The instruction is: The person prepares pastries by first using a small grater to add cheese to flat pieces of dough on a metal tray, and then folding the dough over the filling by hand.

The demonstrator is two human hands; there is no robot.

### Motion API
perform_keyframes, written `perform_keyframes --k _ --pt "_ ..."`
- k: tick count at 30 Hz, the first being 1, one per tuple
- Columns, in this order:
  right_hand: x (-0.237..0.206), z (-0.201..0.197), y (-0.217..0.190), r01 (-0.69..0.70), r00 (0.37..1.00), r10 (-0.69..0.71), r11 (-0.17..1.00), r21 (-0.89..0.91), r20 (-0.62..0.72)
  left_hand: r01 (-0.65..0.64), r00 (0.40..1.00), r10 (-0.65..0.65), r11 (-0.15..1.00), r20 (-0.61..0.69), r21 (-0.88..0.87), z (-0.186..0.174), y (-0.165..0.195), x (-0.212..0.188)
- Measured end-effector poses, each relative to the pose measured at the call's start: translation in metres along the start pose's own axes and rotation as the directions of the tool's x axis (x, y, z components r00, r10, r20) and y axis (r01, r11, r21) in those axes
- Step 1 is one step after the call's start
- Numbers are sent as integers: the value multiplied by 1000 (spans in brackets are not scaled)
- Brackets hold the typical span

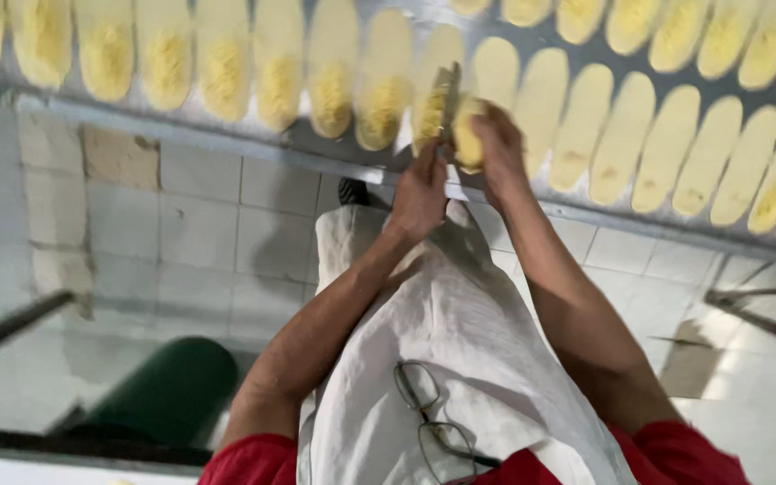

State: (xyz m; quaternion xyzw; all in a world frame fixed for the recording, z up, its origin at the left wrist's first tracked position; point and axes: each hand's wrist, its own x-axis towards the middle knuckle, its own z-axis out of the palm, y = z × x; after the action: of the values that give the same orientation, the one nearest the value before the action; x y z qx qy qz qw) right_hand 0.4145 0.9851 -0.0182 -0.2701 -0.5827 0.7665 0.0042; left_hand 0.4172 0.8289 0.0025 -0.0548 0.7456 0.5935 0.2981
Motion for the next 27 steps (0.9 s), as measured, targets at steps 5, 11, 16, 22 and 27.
perform_keyframes --k 5,11,16,22,27 --pt "9 -38 -23 -320 939 221 843 432 265 -141 988 133 983 -77 -114 3 11 1" --pt "-5 -94 -49 -260 954 221 947 188 204 -240 963 235 971 -129 -20 29 -3 -3" --pt "-51 -99 -43 189 976 -93 811 -554 197 -254 955 267 961 -127 114 72 -19 -16" --pt "-25 -74 -24 169 982 -172 631 -757 77 -205 973 208 978 -98 37 94 -20 -28" --pt "-29 -71 -24 234 971 -175 548 -803 163 -285 945 277 958 -172 -24 95 -20 -27"
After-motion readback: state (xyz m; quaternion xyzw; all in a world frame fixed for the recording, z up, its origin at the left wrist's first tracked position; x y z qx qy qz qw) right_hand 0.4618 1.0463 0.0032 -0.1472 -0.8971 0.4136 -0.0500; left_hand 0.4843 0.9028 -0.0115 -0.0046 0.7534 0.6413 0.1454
